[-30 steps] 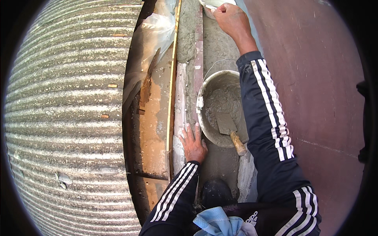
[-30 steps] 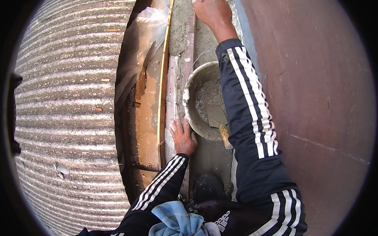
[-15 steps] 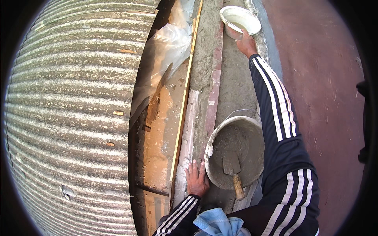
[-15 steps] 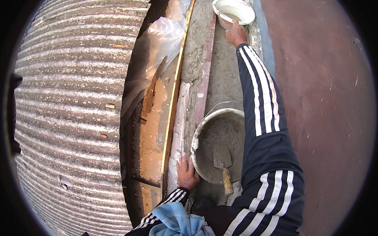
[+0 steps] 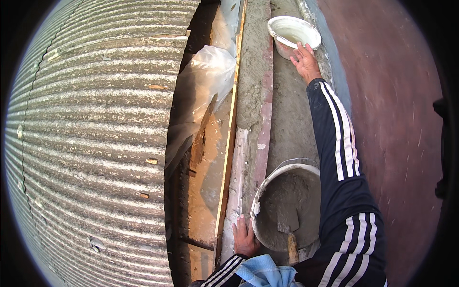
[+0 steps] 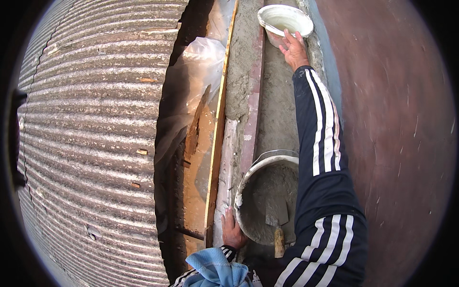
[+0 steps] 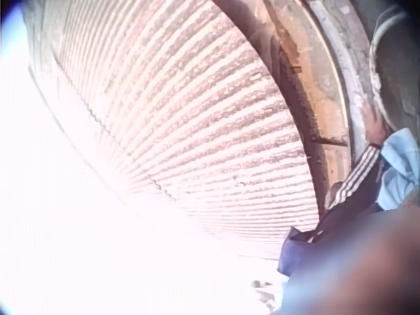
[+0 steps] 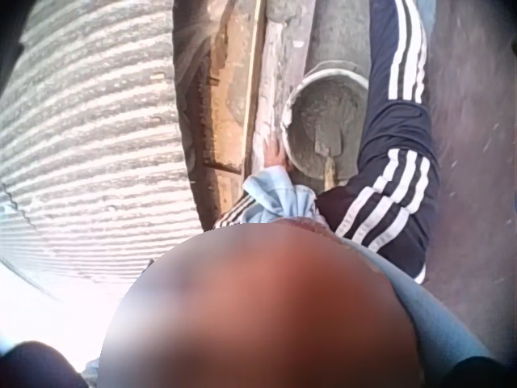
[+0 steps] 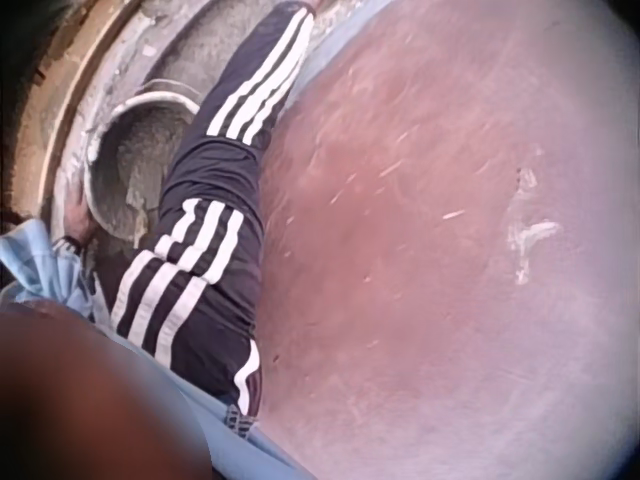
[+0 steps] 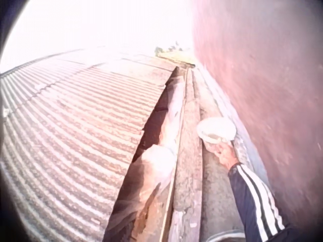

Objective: The person scoops wet cement from a bucket with a trowel and spreads it along the edge of a corrugated roof. They then walk along the roof ridge carrying two buckets and place them down near other tools.

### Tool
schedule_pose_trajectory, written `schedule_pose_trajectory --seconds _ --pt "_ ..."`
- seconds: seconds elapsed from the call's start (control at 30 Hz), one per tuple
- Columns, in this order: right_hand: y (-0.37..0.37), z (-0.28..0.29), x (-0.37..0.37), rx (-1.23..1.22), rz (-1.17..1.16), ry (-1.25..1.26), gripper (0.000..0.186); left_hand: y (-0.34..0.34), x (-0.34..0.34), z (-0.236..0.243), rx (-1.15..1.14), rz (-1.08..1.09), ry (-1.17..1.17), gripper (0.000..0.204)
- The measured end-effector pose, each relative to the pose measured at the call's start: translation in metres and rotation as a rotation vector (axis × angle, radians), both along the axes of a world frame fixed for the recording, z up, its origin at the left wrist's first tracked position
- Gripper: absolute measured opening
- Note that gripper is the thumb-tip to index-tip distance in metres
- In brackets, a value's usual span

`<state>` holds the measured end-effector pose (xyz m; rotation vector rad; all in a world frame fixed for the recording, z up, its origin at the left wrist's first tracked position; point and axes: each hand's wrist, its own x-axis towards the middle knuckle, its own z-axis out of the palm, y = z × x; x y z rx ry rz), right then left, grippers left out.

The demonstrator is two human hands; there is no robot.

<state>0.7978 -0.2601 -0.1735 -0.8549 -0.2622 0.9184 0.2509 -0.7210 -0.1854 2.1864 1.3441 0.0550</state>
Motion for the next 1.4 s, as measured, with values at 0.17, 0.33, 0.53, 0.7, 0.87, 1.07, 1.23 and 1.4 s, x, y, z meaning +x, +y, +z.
schedule_pose_trajectory --seconds 0.17,0.33,0.53,0.7,0.87,1.07,1.23,1.4 --pt "-0.032 -0.015 -0.003 -0.137 -0.097 -0.054 0.09 0.0 -0.001 -0.003 0.007 0.001 -0.019 0.08" --pt "-0.071 -0.015 -0.03 -0.484 -0.392 -0.04 0.04 0.001 0.0 -0.002 0.03 0.001 -0.017 0.082" --pt "-0.118 0.0 -0.049 -0.753 -0.194 -0.027 0.03 0.001 -0.001 0.001 0.01 0.022 -0.04 0.081" --pt "-0.159 0.018 -0.056 -0.934 -0.041 -0.005 0.018 -0.001 -0.001 0.002 0.018 0.049 -0.039 0.082" --pt "-0.207 0.023 -0.065 -0.983 0.133 0.04 0.016 0.0 -0.001 0.006 0.013 0.053 -0.023 0.086" --pt "-0.254 0.008 -0.094 -1.0 0.158 0.166 0.017 0.001 -0.003 0.006 -0.006 0.054 -0.022 0.089" --pt "-0.287 -0.001 -0.123 -0.988 0.093 0.096 0.019 -0.001 -0.005 0.006 -0.005 0.065 -0.054 0.091" --pt "-0.303 0.062 -0.142 -1.304 0.216 -0.708 0.025 0.003 -0.008 0.007 -0.017 0.064 -0.083 0.091"
